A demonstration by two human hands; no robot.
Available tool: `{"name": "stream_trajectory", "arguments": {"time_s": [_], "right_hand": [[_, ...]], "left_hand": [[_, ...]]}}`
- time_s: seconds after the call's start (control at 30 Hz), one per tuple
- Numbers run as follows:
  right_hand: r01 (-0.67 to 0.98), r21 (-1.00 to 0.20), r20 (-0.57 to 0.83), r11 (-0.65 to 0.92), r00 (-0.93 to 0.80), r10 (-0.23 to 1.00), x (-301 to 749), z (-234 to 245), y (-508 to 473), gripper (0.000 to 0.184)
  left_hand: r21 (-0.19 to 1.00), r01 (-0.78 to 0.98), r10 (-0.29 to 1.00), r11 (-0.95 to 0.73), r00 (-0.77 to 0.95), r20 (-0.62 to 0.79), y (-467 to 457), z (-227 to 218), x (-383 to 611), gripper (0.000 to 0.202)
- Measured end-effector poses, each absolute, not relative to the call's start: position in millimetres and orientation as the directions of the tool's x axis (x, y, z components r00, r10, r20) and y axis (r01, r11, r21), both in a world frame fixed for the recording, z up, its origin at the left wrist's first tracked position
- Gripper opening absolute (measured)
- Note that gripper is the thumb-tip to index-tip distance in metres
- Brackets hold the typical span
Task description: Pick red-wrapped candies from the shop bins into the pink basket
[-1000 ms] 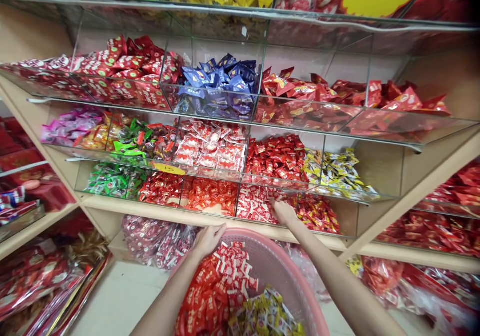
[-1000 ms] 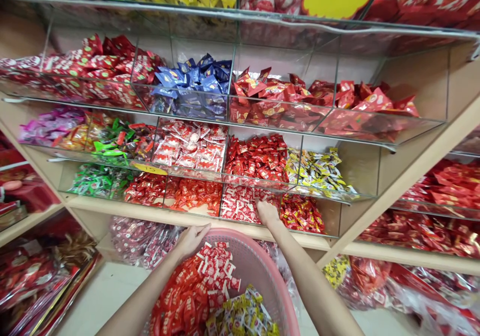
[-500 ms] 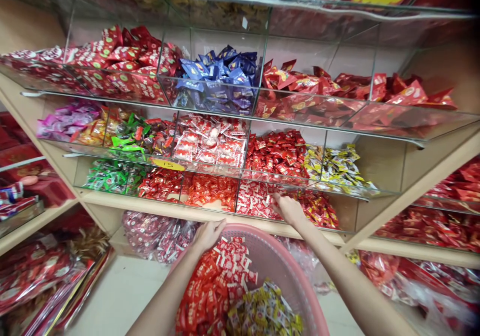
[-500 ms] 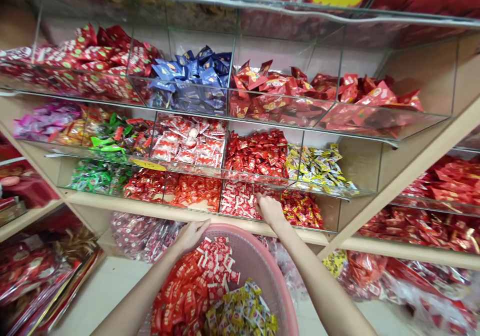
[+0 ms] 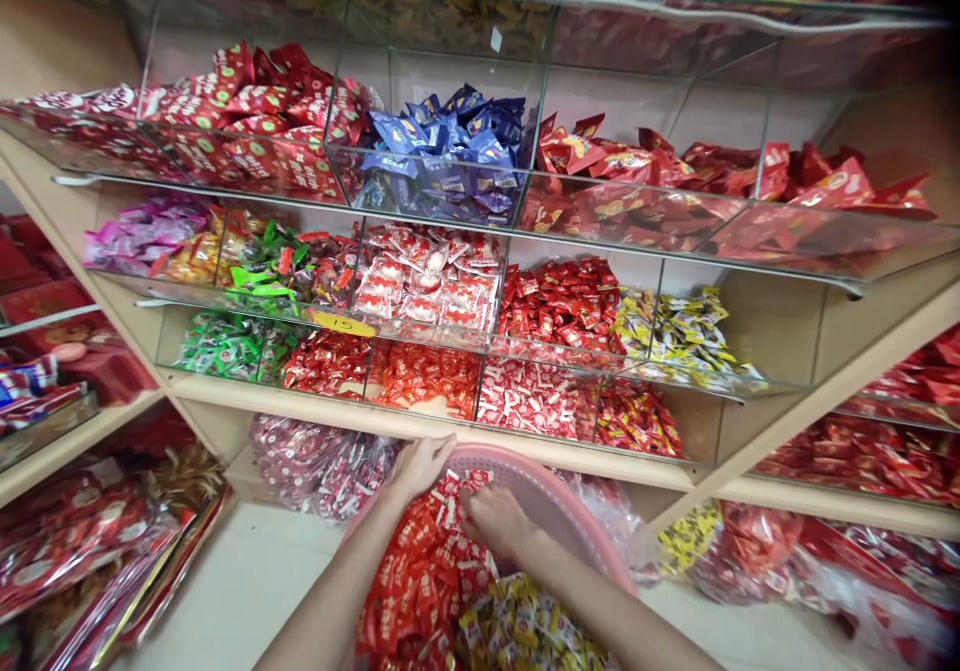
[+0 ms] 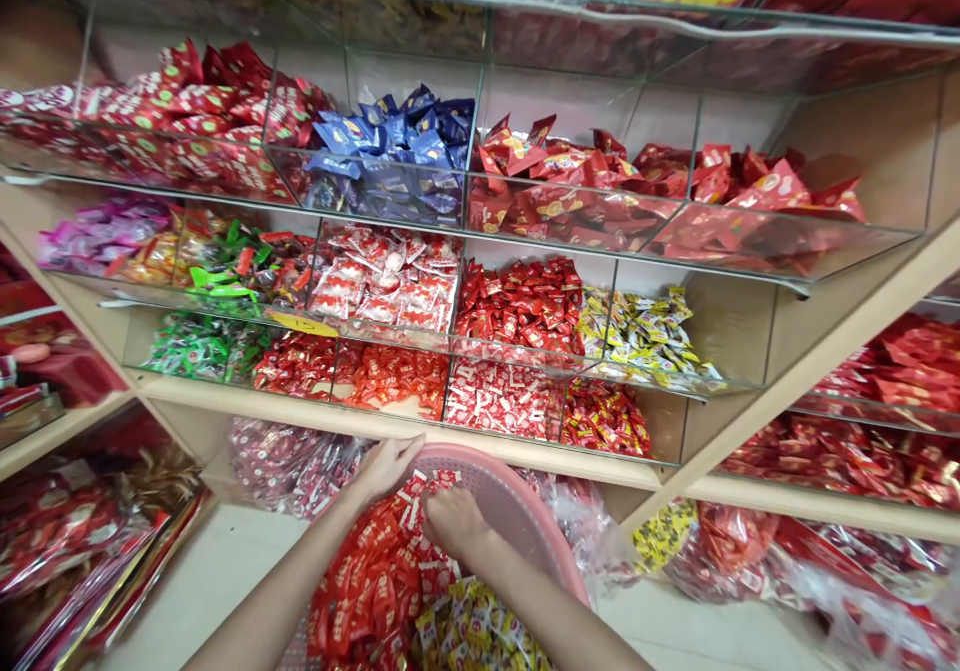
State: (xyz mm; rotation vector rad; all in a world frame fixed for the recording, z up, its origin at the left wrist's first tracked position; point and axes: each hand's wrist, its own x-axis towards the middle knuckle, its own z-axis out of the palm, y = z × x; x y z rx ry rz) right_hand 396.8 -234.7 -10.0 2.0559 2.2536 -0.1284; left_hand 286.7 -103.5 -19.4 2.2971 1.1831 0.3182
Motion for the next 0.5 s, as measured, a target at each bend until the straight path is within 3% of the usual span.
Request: {"name": "stream_trajectory", "arguments": {"time_s": [0.23, 0.5], "right_hand": [[0.985, 0.099, -0.067, 0.14, -0.134, 0.989, 386.8, -18.7, -224.7, 0.018], [0.977, 0.107, -0.096, 0.182, -0.172, 0.98, 379.4, -20.2, -224.2, 0.021]], "left_hand": [[0.565, 0.675, 0.803, -0.474, 0.594, -0.036, -104.5, -18.8, 286.3, 0.052], [0.567, 0.68, 0.807, -0.465, 0.589, -0.046, -104.8, -17.1, 286.2, 0.051]]}}
